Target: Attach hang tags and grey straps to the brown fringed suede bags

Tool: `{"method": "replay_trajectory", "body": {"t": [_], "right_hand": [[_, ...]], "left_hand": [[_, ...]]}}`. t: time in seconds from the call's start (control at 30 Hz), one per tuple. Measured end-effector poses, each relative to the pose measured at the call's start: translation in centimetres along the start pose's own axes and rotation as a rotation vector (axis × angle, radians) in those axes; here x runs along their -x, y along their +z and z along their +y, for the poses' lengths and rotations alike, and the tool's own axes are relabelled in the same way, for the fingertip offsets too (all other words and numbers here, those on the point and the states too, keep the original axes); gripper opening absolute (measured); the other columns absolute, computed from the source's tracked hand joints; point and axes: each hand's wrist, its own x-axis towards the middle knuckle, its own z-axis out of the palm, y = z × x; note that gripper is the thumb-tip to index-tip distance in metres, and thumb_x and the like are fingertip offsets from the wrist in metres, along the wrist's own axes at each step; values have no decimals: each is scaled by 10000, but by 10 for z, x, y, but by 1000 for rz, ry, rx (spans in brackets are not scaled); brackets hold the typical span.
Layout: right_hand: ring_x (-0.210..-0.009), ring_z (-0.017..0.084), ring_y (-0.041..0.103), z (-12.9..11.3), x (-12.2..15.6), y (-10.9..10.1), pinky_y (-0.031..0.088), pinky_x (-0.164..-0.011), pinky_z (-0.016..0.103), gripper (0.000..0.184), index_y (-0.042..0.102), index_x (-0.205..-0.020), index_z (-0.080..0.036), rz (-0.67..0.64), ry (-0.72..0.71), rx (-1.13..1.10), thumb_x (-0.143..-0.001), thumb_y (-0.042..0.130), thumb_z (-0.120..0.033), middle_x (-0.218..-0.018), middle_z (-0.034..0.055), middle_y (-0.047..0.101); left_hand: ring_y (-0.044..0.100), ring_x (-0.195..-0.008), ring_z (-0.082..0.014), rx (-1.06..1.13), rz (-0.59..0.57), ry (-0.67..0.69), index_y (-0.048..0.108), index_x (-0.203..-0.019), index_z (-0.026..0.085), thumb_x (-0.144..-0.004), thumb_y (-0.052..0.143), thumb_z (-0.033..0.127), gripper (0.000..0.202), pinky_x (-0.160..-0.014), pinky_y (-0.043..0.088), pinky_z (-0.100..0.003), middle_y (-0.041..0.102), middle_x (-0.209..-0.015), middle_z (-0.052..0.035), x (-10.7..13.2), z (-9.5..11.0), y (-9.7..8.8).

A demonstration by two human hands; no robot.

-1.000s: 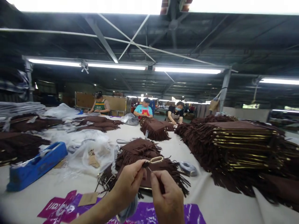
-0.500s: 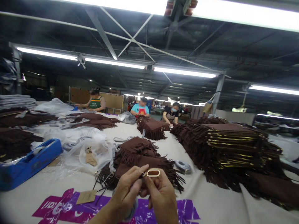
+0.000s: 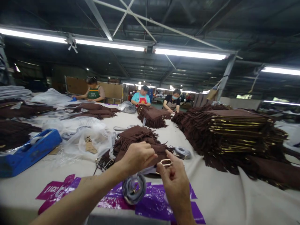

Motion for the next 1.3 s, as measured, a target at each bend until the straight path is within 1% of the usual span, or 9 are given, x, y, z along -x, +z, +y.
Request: {"method": "replay_trajectory", "body": {"t": [0.17, 0.3, 0.37, 0.43, 0.57, 0.73, 0.9, 1.1, 1.3], "right_hand": [[-819, 205, 622, -1, -27, -1, 508, -746, 318, 245, 715, -799, -223, -235, -302, 156, -864, 559, -400, -922, 68, 677], [-636, 177, 614, 18, -38, -4, 506, -593, 275, 228, 710, -868, -219, -301, -107, 40, -837, 602, -417, -715, 24, 680], [-677, 191, 627, 34, -42, -11, 514, -605, 282, 258, 704, -895, -209, -309, -3, -50, -810, 640, -444, -722, 34, 680], [-592, 162, 580, 53, -45, -21, 470, -511, 255, 293, 684, -911, -201, -335, 92, -152, -792, 670, -469, -664, 20, 637], [-421, 83, 380, 83, -46, -36, 277, -378, 199, 352, 639, -911, -202, -362, 275, -263, -757, 705, -512, -552, -29, 540], [-451, 112, 421, 80, -48, -37, 320, -423, 225, 332, 644, -800, -191, -592, 323, -174, -776, 670, -521, -494, -28, 510], [-540, 133, 483, 44, -43, -1, 373, -529, 241, 264, 600, -699, -211, -965, 167, 32, -861, 561, -416, -558, -33, 555], [-651, 141, 513, 46, -20, 62, 373, -617, 239, 210, 578, -685, -208, -924, -39, 94, -870, 508, -280, -670, -27, 581], [-413, 63, 209, 39, -20, 93, 168, -397, 193, 325, 470, -752, -221, -914, 505, -379, -846, 529, -526, -568, -93, 456]], "left_hand": [[547, -706, -168, 47, -61, 55, 647, -725, 162, -941, 464, 331, 330, -656, 382, -255, 618, -741, -49, -36, 0, -29], [584, -790, -154, 227, -188, 53, 656, -886, 173, -971, 408, 326, 304, -711, 409, -221, 653, -828, -22, -27, -21, -26], [593, -912, -184, 229, -285, 86, 619, -1060, 178, -904, 544, 372, 260, -780, 430, -242, 659, -1009, -44, -5, -45, -13], [571, -1021, -259, 78, -391, 53, 583, -1130, 164, -724, 751, 400, 498, -851, 437, -312, 620, -1140, -102, 22, -71, 6], [596, -998, -266, -82, -513, -26, 602, -956, 159, -778, 700, 239, 218, -840, 457, -334, 621, -1123, -123, 60, -108, 42], [637, -845, -240, -68, -471, -171, 554, -863, 171, -930, 468, 205, 115, -714, 455, -297, 659, -883, -83, 53, -117, 50], [606, -746, -204, 54, -333, -368, 529, -856, 184, -948, 437, 234, 140, -662, 409, -259, 614, -751, -43, 36, -127, 46], [522, -711, -152, 308, -210, -495, 544, -805, 181, -929, 436, 231, 172, -708, 402, -243, 570, -732, -1, 40, -148, 62], [523, -769, -149, 425, -185, -608, 588, -775, 160, -893, 443, 217, 195, -760, 412, -244, 602, -783, -9, 40, -164, 81]]}}
